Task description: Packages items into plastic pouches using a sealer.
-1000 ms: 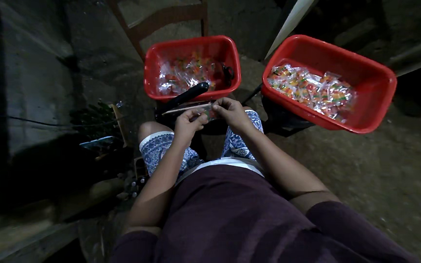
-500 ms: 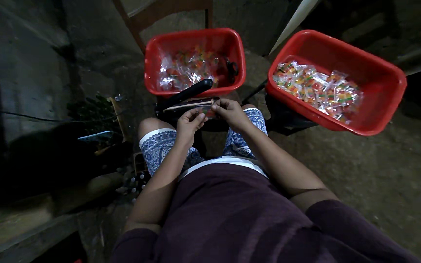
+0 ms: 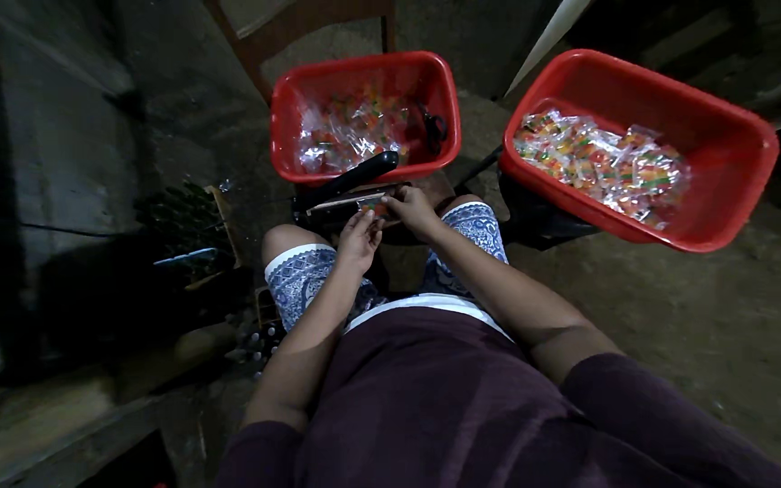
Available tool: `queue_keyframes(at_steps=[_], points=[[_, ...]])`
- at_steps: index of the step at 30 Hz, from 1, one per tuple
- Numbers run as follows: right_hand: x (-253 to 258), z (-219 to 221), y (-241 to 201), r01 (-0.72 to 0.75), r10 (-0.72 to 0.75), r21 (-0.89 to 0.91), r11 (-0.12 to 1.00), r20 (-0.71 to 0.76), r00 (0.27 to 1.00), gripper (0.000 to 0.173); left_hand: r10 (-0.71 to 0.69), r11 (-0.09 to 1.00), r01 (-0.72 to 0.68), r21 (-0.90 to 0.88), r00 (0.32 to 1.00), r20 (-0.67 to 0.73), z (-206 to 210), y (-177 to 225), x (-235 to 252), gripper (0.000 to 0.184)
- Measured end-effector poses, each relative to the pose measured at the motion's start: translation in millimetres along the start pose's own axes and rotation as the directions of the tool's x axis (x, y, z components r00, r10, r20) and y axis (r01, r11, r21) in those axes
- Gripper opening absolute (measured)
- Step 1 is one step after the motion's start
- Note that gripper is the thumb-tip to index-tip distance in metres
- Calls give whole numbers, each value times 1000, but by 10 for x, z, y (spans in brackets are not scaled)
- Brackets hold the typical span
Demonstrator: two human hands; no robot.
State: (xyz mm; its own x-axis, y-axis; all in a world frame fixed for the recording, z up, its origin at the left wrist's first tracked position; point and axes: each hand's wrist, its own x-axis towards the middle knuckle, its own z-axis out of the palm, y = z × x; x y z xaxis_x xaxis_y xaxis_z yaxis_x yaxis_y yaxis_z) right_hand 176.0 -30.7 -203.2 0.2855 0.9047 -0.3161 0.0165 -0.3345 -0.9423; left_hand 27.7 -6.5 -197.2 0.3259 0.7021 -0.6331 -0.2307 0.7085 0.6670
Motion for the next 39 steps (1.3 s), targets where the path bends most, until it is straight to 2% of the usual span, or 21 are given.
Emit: queue_keyframes(at_steps=[7, 14, 20, 22, 26, 30, 33, 39], points=[[240, 21, 12, -55, 57, -69, 996, 26, 998, 21, 8, 1000, -10, -22, 997, -81, 23, -11, 213, 23], [259, 32, 59, -89, 89, 27, 996, 28, 996, 15, -7, 999, 4, -42, 998, -60, 16, -66, 306, 21], [312, -11, 7, -39, 56, -128, 991, 125, 991, 27, 53, 989, -50, 138, 998, -15, -27, -138, 354, 30], [397, -2, 42, 2, 21, -167, 986, 135, 991, 24, 62, 984, -61, 166, 998, 2, -34, -159, 368, 28], [482, 20, 84, 49, -39, -54, 997, 175, 984, 11, 42, 993, -40, 110, 999, -11, -32, -140, 355, 24], [470, 47, 62, 33, -29, -20, 999, 186, 982, 10, 12, 997, -10, 83, 1000, -17, -37, -142, 359, 20], [439, 32, -19, 40, -21, -86, 996, 209, 978, 13, 28, 996, -25, 91, 999, -31, -31, -152, 365, 22], [466, -127, -34, 120, -35, -396, 910, 215, 976, 23, 44, 997, -38, 74, 995, -84, 2, -173, 435, 27]])
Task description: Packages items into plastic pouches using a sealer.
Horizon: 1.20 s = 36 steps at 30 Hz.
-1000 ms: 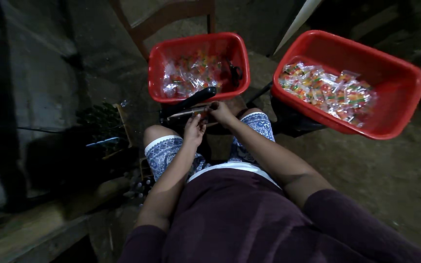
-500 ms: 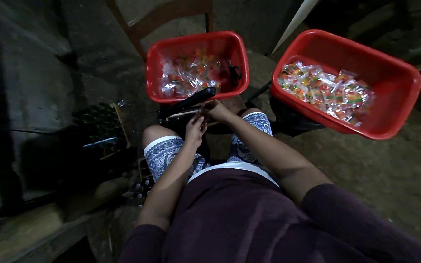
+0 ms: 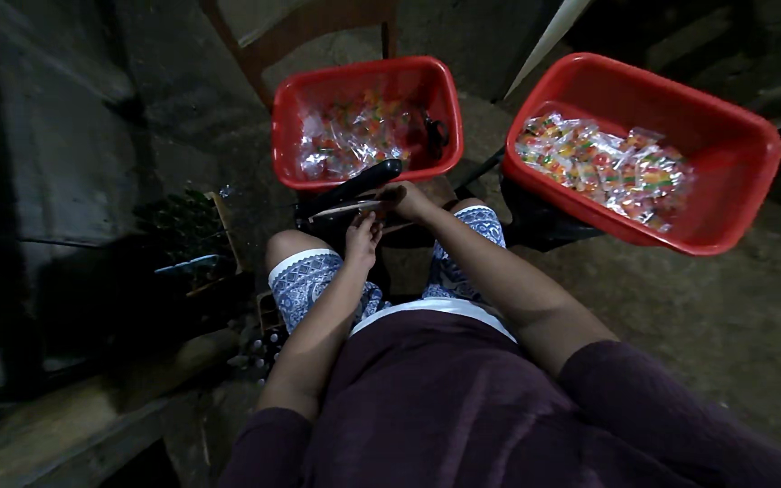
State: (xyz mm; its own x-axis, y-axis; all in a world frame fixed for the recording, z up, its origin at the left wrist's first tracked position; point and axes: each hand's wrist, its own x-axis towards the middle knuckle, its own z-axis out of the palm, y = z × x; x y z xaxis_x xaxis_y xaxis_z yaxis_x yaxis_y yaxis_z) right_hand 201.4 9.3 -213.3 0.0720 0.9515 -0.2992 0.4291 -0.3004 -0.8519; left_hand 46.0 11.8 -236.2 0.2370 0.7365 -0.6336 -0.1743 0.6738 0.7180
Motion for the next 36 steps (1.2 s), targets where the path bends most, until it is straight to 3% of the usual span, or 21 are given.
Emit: queue_keyframes(at_steps=[6, 9, 11, 13, 16, 19, 25, 36], points=[[38, -15, 169, -9, 8, -20, 1000, -46, 999, 26, -31, 1000, 31, -5, 999, -28, 35, -30, 2, 27], [1, -254, -27, -86, 88, 16, 996, -210, 974, 31, -46, 998, 48, 30, 997, -59, 65, 39, 13, 29], [-39, -446, -220, -19, 48, 82, 996, -378, 924, 34, -53, 997, 56, 47, 997, -61, 84, 71, 37, 35], [-107, -590, -455, 140, -105, 45, 989, -453, 885, 36, -49, 998, 51, 25, 995, -83, 113, 59, 81, 34], [-177, -598, -755, 218, -289, -259, 941, -277, 916, 41, -62, 998, 59, -28, 991, -118, 171, 69, 107, 26], [-56, -350, -599, 163, -245, -481, 862, -114, 963, 48, -87, 996, 81, -42, 983, -162, 233, 72, 81, 23], [18, -104, -19, 85, -194, -502, 861, -169, 966, 43, -152, 988, 150, -26, 962, -226, 311, 38, -1, 29], [20, 15, 230, 64, -196, -499, 864, -217, 956, 46, -143, 989, 128, -74, 956, -258, 369, 44, 53, 32]])
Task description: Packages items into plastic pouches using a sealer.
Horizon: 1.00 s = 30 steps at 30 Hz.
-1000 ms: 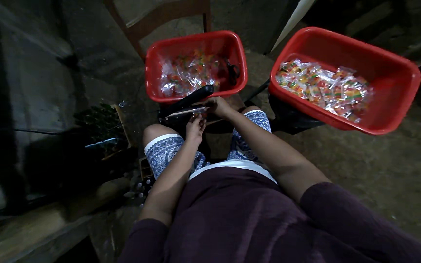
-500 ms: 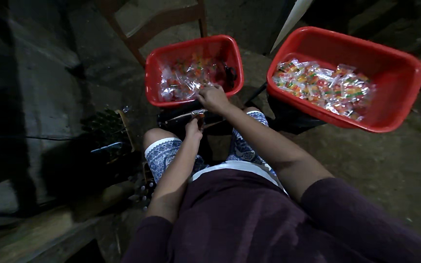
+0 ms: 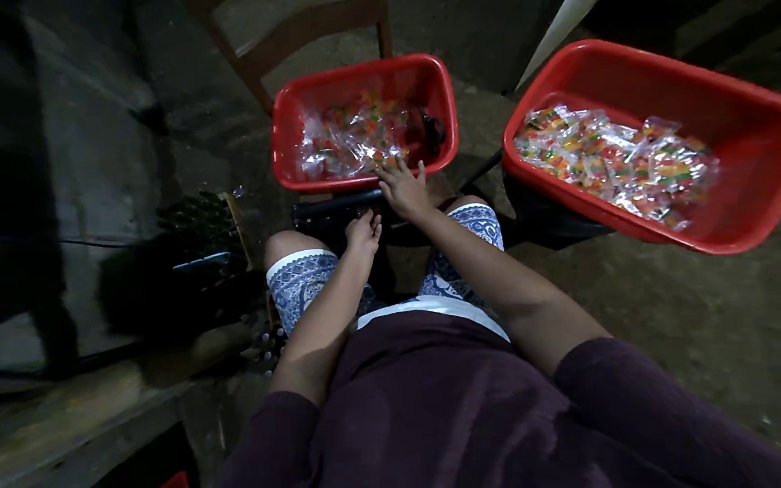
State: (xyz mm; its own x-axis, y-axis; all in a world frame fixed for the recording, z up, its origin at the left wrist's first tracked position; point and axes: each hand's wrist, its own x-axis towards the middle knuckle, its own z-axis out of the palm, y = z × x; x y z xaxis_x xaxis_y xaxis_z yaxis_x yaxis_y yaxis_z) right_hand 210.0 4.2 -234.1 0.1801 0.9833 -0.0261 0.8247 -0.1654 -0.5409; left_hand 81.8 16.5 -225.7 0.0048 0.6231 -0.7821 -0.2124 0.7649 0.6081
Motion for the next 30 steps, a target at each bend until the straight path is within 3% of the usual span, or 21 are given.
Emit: queue_keyframes(at_steps=[14, 30], points=[[-59, 253, 164, 48, -57, -70, 996, -122, 991, 49, -2, 998, -3, 64, 997, 80, -165, -67, 13, 33], [-40, 232, 178, 32, -43, -117, 993, -93, 995, 49, -19, 1000, 15, 26, 992, 125, -182, -79, 143, 32]])
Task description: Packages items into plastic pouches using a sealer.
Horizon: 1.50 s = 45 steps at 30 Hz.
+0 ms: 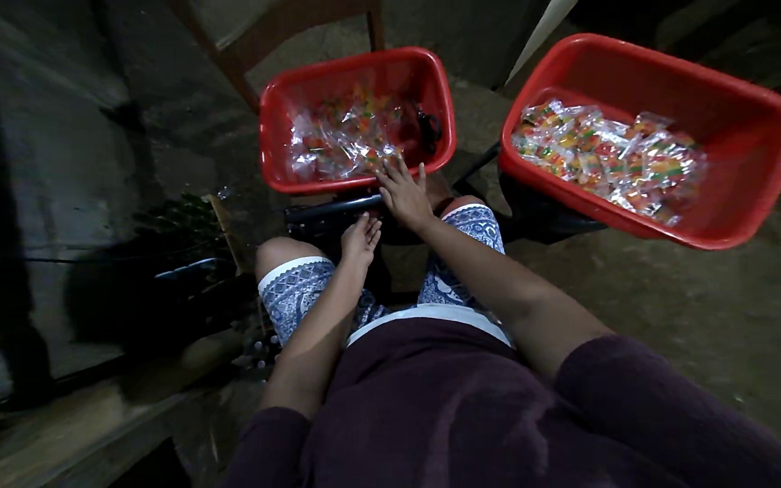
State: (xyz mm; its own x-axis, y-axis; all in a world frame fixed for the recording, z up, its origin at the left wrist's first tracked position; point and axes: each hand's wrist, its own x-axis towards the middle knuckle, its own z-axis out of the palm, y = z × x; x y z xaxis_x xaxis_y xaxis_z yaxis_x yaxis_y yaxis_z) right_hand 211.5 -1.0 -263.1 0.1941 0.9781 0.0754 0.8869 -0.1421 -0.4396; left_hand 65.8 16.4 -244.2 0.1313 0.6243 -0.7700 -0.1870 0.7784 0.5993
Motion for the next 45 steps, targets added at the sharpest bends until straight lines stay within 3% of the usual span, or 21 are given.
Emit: queue_keyframes(at_steps=[2, 6, 10, 13, 24, 35, 45], points=[[-7, -7, -17, -9, 9, -7, 1000, 11, 1000, 49, 5, 1000, -5, 21, 1000, 4, -17, -1, -9, 32], [87, -330, -171, -57, 56, -5, 998, 220, 974, 51, 13, 999, -14, 37, 1000, 12, 17, 55, -52, 37], [360, -661, -375, -43, 23, 38, 998, 410, 912, 49, 17, 999, -17, 49, 1000, -12, 20, 46, -52, 31], [606, -815, -541, -29, 17, 19, 999, 468, 884, 51, 51, 996, -53, 78, 998, 23, -7, 29, -31, 27], [487, -518, -408, -99, 85, 23, 995, 354, 931, 51, 33, 979, -48, 198, 996, 78, -35, 169, -41, 30], [398, -305, -284, -98, 81, 44, 994, 296, 952, 47, -23, 995, 15, 96, 997, 80, -40, 153, 67, 30], [350, -188, -215, -59, 56, 6, 998, 244, 968, 47, -30, 987, 17, 157, 997, 77, -58, 59, 35, 36]])
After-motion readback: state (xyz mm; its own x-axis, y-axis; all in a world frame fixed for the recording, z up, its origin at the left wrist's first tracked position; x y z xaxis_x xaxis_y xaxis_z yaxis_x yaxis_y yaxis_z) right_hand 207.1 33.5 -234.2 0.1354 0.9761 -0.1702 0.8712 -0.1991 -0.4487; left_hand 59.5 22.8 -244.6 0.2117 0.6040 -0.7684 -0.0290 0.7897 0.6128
